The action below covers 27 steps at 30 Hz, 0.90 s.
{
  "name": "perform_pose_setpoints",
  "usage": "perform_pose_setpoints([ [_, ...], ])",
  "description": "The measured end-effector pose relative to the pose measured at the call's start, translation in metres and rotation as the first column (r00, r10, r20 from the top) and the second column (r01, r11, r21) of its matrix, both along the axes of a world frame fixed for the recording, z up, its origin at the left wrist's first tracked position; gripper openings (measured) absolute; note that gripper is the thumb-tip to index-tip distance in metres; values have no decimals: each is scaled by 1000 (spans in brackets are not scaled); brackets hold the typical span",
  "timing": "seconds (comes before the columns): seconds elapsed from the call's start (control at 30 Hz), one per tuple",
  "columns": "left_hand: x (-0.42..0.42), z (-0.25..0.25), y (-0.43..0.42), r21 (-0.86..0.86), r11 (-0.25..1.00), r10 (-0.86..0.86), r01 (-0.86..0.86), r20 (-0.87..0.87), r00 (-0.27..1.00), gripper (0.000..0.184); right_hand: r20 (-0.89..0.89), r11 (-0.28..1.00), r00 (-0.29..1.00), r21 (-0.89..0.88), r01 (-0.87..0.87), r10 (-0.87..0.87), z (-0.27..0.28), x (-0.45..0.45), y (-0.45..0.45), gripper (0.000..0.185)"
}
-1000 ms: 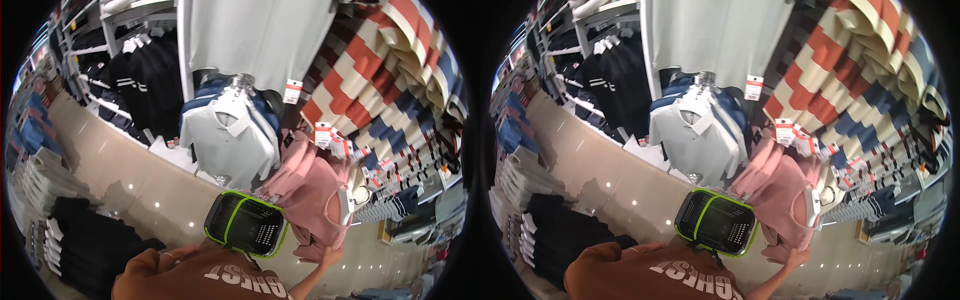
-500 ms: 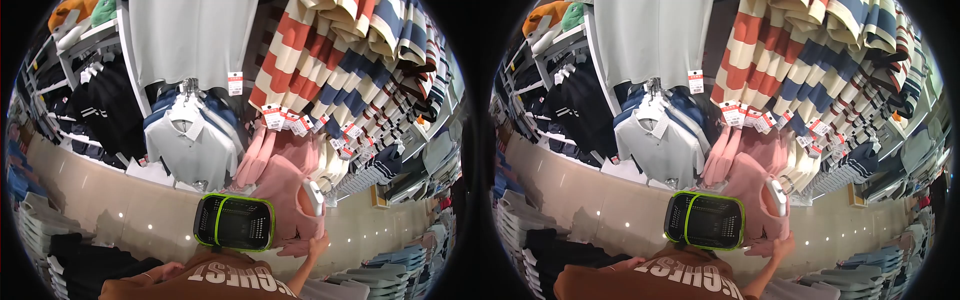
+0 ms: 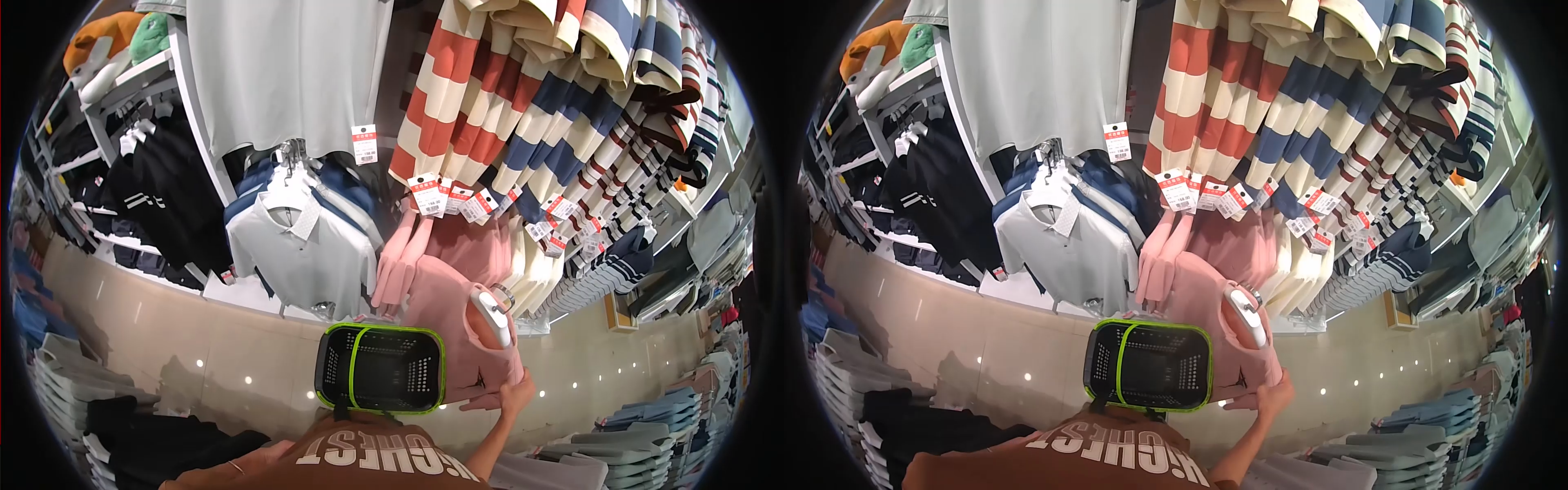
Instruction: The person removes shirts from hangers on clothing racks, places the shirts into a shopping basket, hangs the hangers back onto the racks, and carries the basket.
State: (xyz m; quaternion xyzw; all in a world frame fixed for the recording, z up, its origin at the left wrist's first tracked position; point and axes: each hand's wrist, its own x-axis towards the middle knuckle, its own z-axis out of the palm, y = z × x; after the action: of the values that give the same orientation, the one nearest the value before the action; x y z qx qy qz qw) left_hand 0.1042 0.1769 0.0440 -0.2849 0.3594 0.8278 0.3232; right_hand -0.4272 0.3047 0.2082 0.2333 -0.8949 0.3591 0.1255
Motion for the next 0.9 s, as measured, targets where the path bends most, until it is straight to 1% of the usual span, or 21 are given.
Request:
perform_pose_setpoints([
  [0.07,2,3,-8,-17,999,-49,49,-3,999,36,0,1000,1000,-25,10,-10,12,5,-2,31],
  [0.17,1,4,-20,-66,990,-126,124,-16,992,35,-6,1000,1000,-11,-15,15,19,0,7,38],
  [0.23,1,3,-27,-103,980,-176,173,-26,984,34,-34,999,999,-52,-3,1,29,2,9,37],
  [0.3,0,-2,-30,-143,968,-210,204,-32,977,33,-75,997,997,-78,10,-16,33,0,12,37],
  [0.37,1,-4,-31,-162,971,-189,175,-78,979,32,-122,996,992,-91,23,-34,34,-2,18,36],
  [0.4,-2,7,-36,-224,947,-252,229,-80,964,32,-144,996,989,-88,33,-46,40,1,18,34],
  [0.43,-8,17,-45,-325,900,-326,289,-65,943,33,-164,996,985,-82,41,-54,47,4,19,31],
  [0.47,-20,35,-60,-465,810,-411,358,-14,911,34,-182,996,982,-75,46,-59,54,8,19,29],
  [0.5,-34,57,-75,-571,722,-448,390,43,893,35,-189,996,981,-80,28,-43,59,10,19,28],
  [0.53,-49,83,-87,-653,668,-408,358,81,909,37,-192,996,981,-87,9,-26,63,11,20,28],
  [0.57,-63,107,-94,-685,699,-234,206,53,971,40,-196,996,980,-94,-10,-9,67,13,19,28],
  [0.6,-77,131,-100,-713,700,-60,44,2,998,44,-173,995,985,-93,-34,18,72,17,17,27],
  [0.67,-87,119,-113,-802,544,99,-248,-232,968,57,-127,994,990,-80,-76,66,85,25,17,27],
  [0.73,-110,152,-123,-913,197,148,-356,-331,932,78,-94,988,983,3,-156,155,95,30,15,25],
  [0.77,-116,147,-131,-877,111,157,-468,-449,879,86,-64,979,977,50,-198,201,99,34,16,25],
  [0.8,-121,141,-141,-821,22,156,-570,-560,813,95,-29,967,968,51,-249,251,105,39,15,25],
  [0.87,-138,167,-158,-780,-137,119,-611,-625,771,101,49,938,938,38,-344,342,110,49,11,25],
  [0.9,-143,174,-166,-757,-193,107,-624,-648,754,103,157,932,922,30,-362,353,108,51,14,25],
])
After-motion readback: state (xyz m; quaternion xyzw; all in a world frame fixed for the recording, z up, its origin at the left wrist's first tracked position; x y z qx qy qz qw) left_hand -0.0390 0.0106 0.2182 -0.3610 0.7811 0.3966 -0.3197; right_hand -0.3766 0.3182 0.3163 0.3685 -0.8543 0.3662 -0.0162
